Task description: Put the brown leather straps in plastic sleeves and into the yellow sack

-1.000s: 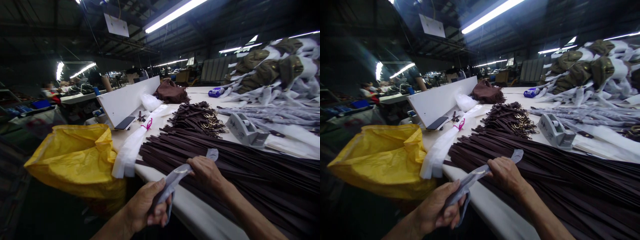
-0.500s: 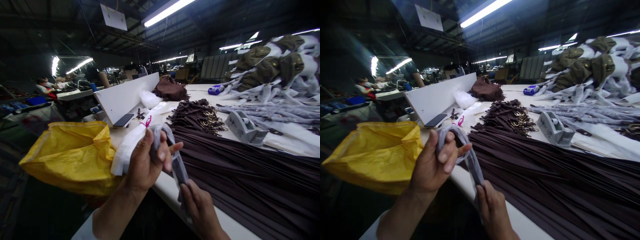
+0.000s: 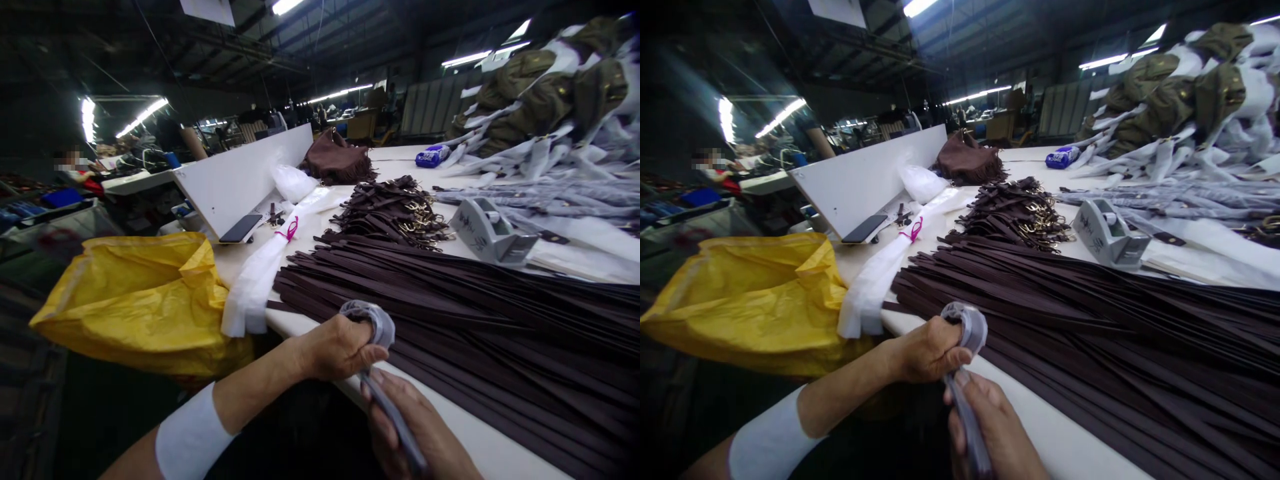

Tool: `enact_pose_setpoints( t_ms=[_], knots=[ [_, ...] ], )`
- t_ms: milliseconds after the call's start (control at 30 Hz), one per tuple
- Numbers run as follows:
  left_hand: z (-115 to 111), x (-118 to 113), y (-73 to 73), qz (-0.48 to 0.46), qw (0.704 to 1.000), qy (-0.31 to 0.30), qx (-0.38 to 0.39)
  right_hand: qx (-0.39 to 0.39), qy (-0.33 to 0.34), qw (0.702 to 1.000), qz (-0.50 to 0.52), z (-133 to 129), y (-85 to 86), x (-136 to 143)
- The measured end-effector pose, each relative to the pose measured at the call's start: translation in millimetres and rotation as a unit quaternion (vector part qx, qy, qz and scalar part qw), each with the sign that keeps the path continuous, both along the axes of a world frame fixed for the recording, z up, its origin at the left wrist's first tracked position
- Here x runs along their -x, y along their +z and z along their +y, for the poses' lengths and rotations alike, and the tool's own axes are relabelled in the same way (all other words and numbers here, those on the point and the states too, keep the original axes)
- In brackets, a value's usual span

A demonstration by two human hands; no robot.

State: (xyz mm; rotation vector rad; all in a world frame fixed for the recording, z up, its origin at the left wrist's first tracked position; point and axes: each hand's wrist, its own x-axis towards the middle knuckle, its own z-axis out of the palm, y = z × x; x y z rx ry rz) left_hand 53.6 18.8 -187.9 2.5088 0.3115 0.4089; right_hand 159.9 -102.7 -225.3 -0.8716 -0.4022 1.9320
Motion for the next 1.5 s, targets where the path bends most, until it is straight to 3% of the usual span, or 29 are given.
enact_pose_setpoints(
  t_ms=[100,200,267,333,367,433,467,500,533,567,667,800,933,1033,1167,1333,1500],
  knots=[
    [-7,7,-8.6,0.046,0.994,-0.094,0.004,0.034,0.017,0.997,0.065,-3,-9.0,-13],
    [-16,12,-14.0,0.107,0.989,-0.104,-0.015,0.053,0.051,0.997,0.031,-7,-23.8,-31],
    [-20,14,-18.4,0.140,0.986,-0.072,-0.060,0.047,0.062,0.995,-0.069,-11,-25.6,-47],
    [-22,14,-24.2,0.156,0.981,-0.039,-0.110,-0.025,-0.003,0.962,-0.272,-16,-17.5,-65],
    [-22,12,-27.4,0.162,0.978,-0.029,-0.128,-0.094,-0.060,0.910,-0.399,-19,-11.3,-73],
    [-24,5,-33.2,0.173,0.975,-0.022,-0.141,-0.267,-0.138,0.731,-0.613,-25,-0.9,-83],
    [-25,-1,-35.7,0.174,0.975,-0.030,-0.137,-0.347,-0.127,0.640,-0.674,-27,0.9,-86],
    [-26,-6,-37.9,0.172,0.975,-0.042,-0.133,-0.409,-0.089,0.570,-0.707,-28,-0.5,-87],
    [-27,-13,-39.8,0.171,0.975,-0.057,-0.130,-0.450,-0.038,0.528,-0.719,-29,-5.1,-88],
    [-29,-19,-41.7,0.174,0.973,-0.076,-0.128,-0.470,0.015,0.508,-0.722,-28,-12.2,-90],
    [-32,-36,-48.5,0.200,0.962,-0.128,-0.138,-0.482,0.102,0.499,-0.713,-25,-38.0,-101],
    [-32,-54,-63.2,0.181,0.955,-0.140,-0.186,-0.522,0.120,0.476,-0.697,-20,-53.5,-122],
    [-28,-59,-73.1,0.119,0.949,-0.147,-0.252,-0.546,0.118,0.462,-0.689,-15,-54.4,-130],
    [-24,-54,-67.9,0.049,0.935,-0.180,-0.303,-0.547,0.115,0.461,-0.689,-12,-57.2,-130],
    [-20,-39,-62.1,-0.007,0.930,-0.119,-0.347,-0.518,0.137,0.478,-0.696,-10,-55.8,-129],
    [-13,-30,-88.5,-0.018,0.954,-0.139,-0.266,-0.504,0.184,0.478,-0.696,-3,-44.5,-124],
    [-9,-32,-105.4,-0.035,0.961,-0.152,-0.229,-0.505,0.229,0.445,-0.704,8,-37.6,-121]
  ],
)
